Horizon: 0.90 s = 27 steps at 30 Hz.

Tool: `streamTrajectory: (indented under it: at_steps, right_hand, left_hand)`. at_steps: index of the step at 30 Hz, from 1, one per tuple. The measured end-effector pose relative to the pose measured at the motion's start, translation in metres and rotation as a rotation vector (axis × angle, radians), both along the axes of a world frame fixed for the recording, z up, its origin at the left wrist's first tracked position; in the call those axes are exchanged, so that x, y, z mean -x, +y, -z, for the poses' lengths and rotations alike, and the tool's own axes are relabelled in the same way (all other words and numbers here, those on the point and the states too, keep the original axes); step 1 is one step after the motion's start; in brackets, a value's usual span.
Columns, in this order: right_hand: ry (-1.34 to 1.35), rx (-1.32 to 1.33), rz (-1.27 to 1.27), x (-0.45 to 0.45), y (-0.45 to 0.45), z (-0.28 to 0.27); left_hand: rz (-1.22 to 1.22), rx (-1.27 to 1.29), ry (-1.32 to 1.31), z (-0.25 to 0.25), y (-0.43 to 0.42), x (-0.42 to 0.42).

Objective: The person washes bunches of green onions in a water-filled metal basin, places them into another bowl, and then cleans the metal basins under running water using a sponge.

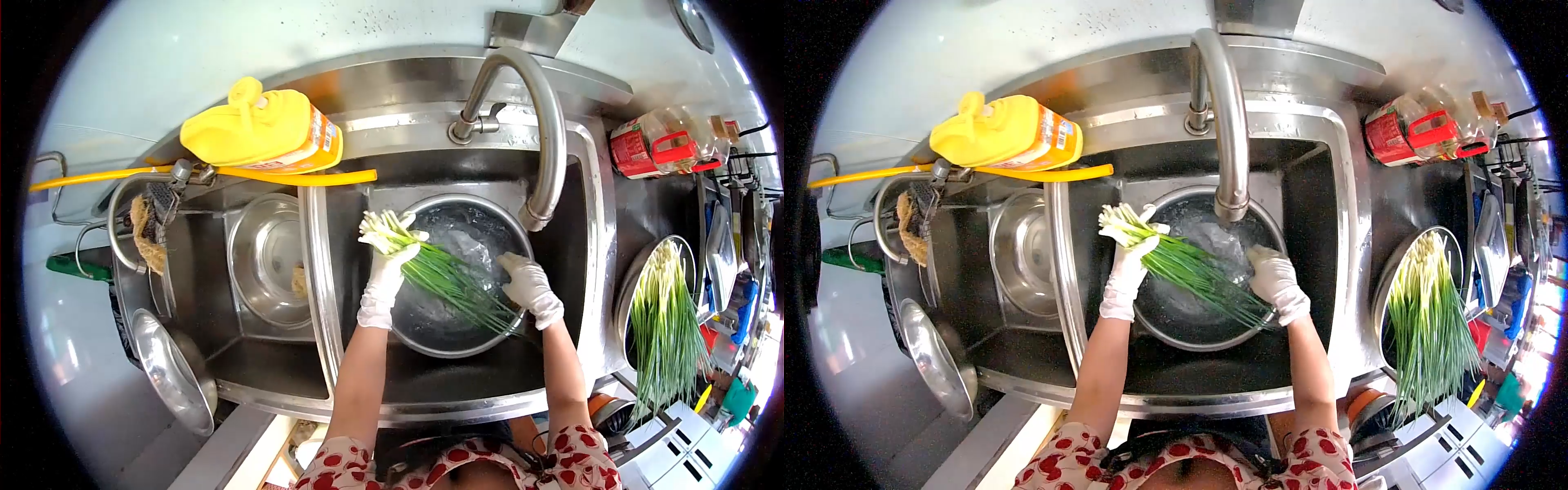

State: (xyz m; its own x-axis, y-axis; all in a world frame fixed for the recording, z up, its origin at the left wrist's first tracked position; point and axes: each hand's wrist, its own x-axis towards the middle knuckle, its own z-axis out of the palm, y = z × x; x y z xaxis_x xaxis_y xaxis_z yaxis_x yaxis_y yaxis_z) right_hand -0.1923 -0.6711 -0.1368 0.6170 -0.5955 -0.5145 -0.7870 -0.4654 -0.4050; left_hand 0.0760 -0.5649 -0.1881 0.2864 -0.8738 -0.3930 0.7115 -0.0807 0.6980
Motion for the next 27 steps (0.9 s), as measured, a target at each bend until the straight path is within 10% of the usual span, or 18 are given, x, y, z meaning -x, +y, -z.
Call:
streamTrajectory:
  at_steps: [5,15,18,22,27]
  right_hand:
    - [-0.43,0.18,0.025,-0.036,0.028,-0.023]
    - [0.313,0.166,-0.109,-0.031,0.092,0.135]
    - [0.167,0.728,-0.207,0.0,0.104,0.195]
    - [0.442,0.108,-0.131,-0.018,0.088,0.13]
    - [0.159,0.062,-0.06,0.001,0.068,0.067]
  left_hand:
    - [0.024,0.08,0.019,-0.031,0.005,-0.006]
    - [-0.133,-0.23,-0.197,0.079,0.014,0.058]
    - [-0.253,-0.485,-0.328,0.113,0.018,0.066]
    - [-0.337,-0.502,-0.328,0.149,0.019,0.062]
    - [-0.221,-0.103,-0.28,0.005,0.013,0.025]
